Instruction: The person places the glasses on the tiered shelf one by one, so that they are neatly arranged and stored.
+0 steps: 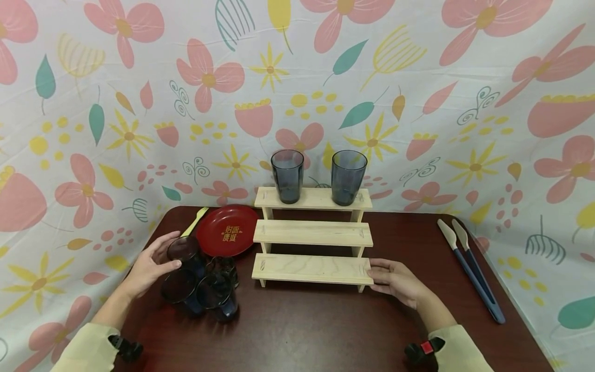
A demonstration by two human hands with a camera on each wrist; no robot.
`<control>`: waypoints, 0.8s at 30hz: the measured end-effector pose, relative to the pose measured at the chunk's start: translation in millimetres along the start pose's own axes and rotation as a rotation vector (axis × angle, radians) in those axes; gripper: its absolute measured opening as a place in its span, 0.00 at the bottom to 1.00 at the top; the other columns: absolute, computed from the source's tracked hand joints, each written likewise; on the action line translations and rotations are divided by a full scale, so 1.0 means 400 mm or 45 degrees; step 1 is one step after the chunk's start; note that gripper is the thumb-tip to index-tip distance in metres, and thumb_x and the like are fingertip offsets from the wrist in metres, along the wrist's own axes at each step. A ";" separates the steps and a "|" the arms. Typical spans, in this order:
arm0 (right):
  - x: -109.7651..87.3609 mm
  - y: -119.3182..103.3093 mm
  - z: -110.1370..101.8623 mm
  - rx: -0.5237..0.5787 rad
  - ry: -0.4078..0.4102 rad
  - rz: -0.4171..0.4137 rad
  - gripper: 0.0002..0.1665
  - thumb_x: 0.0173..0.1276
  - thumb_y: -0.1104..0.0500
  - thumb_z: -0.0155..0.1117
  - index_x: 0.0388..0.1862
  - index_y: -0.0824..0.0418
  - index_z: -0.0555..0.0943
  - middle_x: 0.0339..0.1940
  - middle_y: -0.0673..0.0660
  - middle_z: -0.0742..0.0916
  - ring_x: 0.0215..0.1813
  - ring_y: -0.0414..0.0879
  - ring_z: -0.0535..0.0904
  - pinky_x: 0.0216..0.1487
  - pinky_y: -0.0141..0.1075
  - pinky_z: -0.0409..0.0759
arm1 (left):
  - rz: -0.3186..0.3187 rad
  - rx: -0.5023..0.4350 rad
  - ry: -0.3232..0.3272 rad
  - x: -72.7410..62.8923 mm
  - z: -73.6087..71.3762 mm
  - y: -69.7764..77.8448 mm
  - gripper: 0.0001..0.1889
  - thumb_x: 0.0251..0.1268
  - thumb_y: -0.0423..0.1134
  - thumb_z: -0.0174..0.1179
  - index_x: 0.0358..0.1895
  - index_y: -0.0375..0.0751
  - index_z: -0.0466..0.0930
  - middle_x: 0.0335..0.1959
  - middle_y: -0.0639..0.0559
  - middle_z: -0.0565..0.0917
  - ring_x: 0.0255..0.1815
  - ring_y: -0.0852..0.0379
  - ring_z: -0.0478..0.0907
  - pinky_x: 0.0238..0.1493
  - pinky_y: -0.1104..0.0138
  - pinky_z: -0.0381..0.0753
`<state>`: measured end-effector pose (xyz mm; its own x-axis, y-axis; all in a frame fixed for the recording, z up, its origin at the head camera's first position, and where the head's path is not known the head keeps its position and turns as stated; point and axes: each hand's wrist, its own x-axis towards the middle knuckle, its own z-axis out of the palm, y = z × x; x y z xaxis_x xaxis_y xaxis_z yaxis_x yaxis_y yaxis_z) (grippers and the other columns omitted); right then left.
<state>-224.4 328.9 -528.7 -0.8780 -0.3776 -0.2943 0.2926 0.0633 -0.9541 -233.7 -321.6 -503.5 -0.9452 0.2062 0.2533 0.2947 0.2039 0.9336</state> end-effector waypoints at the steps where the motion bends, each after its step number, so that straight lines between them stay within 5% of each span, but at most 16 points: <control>1: 0.000 0.000 -0.001 0.001 -0.002 0.000 0.42 0.82 0.59 0.58 0.79 0.81 0.50 0.55 0.53 0.85 0.55 0.42 0.84 0.57 0.42 0.83 | -0.001 0.001 -0.006 0.002 0.001 0.000 0.39 0.64 0.23 0.69 0.78 0.38 0.65 0.72 0.42 0.75 0.68 0.66 0.73 0.54 0.71 0.81; 14: -0.003 0.003 0.000 0.013 -0.032 -0.031 0.38 0.82 0.61 0.57 0.78 0.81 0.53 0.55 0.53 0.85 0.54 0.42 0.84 0.56 0.41 0.84 | 0.048 -0.116 -0.122 0.016 0.018 -0.009 0.46 0.55 0.18 0.73 0.77 0.32 0.60 0.65 0.47 0.79 0.58 0.57 0.83 0.46 0.61 0.88; 24: -0.001 0.006 -0.004 0.018 -0.025 -0.034 0.40 0.82 0.62 0.58 0.78 0.82 0.51 0.55 0.53 0.84 0.54 0.42 0.84 0.56 0.41 0.84 | 0.014 -0.005 -0.005 0.016 0.017 -0.008 0.44 0.52 0.19 0.76 0.73 0.31 0.64 0.62 0.41 0.80 0.55 0.60 0.83 0.49 0.67 0.85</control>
<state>-224.0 330.6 -530.9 -0.8780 -0.3970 -0.2675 0.2748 0.0396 -0.9607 -239.8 -314.6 -506.5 -0.9413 0.2123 0.2623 0.3043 0.1980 0.9318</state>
